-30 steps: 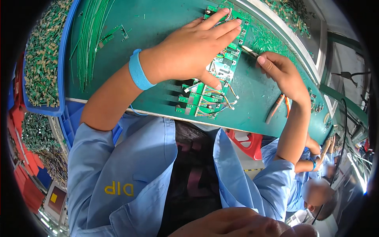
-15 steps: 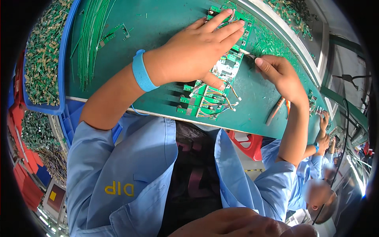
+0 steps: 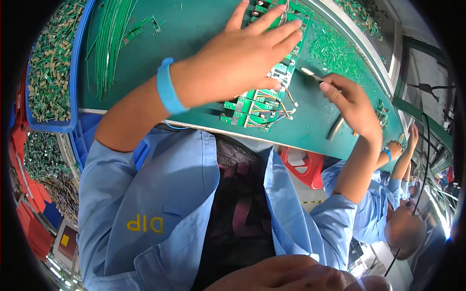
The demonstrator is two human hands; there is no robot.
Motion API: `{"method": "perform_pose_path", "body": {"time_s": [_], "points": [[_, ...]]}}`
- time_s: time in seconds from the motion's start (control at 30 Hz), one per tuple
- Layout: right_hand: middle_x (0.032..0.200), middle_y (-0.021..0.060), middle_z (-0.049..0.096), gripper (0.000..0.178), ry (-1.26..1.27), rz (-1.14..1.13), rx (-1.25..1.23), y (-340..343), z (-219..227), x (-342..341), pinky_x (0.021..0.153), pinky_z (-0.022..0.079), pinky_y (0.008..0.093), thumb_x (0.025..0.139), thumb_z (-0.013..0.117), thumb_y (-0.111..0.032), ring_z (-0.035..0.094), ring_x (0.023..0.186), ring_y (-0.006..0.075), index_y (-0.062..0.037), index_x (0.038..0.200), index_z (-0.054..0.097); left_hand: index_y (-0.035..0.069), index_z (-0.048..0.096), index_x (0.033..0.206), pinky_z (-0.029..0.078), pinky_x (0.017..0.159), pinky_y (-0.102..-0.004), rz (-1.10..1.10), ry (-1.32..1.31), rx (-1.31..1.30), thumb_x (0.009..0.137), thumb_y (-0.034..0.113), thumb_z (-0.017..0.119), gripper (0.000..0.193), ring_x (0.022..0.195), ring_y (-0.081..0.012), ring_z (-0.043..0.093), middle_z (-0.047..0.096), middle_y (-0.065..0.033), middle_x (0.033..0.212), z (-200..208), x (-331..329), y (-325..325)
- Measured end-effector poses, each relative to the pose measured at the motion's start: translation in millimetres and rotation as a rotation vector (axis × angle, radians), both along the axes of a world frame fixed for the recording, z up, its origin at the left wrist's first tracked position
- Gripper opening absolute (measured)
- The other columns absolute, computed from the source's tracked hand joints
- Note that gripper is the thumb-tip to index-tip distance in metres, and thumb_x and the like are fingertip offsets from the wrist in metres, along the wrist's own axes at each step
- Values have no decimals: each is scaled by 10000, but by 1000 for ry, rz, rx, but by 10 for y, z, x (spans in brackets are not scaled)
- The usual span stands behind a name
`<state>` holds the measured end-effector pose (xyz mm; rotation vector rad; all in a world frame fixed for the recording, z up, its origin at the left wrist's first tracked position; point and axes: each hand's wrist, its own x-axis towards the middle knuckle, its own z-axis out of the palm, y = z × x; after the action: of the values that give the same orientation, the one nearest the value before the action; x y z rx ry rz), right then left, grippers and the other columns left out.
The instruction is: Inserting electronic components into circuit boards and trimming lead wires with wire cutters.
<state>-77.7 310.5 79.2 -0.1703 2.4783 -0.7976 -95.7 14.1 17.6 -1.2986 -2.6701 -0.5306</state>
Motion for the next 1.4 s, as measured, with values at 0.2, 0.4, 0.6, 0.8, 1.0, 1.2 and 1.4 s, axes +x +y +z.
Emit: {"method": "perform_pose_path", "body": {"time_s": [0.2,0.4,0.6,0.8,1.0,1.2,1.4], "points": [[756,3,592,365,-62,-34,-149,-60,-203,113,625,403,314,1112,650,-322,474,678,125,-13,924,706,-24,515,1559,317,1249,-626,135,-48,45,982,280,701,678,1642,-392,289,389,-161,1743,-29,442,75],[756,4,595,371,-108,10,-97,-115,-116,54,625,408,313,1114,643,-333,469,672,125,-22,924,712,-29,498,1570,298,1258,-619,162,-88,140,1020,266,633,639,1650,-403,278,374,-160,1755,-126,495,144],[765,-9,581,374,-132,-8,302,-544,360,110,655,384,308,1121,638,-316,464,730,107,-18,904,703,-28,587,1492,364,1196,-631,164,41,123,1004,320,644,602,1570,-372,384,453,-153,1687,-226,474,138],[727,-5,563,375,-37,47,206,-181,194,165,613,395,295,1110,654,-351,471,655,109,-31,927,721,-42,451,1606,255,1280,-632,148,-11,75,988,350,690,770,1652,-414,270,341,-188,1770,-204,498,91],[754,-11,582,332,-298,-43,-187,160,-198,458,637,411,272,1121,650,-311,502,693,100,-24,974,733,-53,404,1640,219,1296,-644,125,-44,111,949,439,751,915,1650,-421,263,333,-225,1761,31,676,33],[794,-13,592,300,-378,-181,-408,7,-335,646,671,417,253,1128,646,-278,512,745,96,-15,1006,725,1,458,1628,188,1306,-645,123,-183,170,953,492,739,881,1652,-342,296,379,-158,1759,-74,917,-76],[814,-13,601,299,-336,-166,-387,-49,-278,629,699,423,246,1127,650,-275,520,771,99,-14,1000,720,30,459,1645,189,1303,-656,153,-181,232,897,534,796,963,1652,-322,299,387,-147,1760,-228,985,-37]]}}
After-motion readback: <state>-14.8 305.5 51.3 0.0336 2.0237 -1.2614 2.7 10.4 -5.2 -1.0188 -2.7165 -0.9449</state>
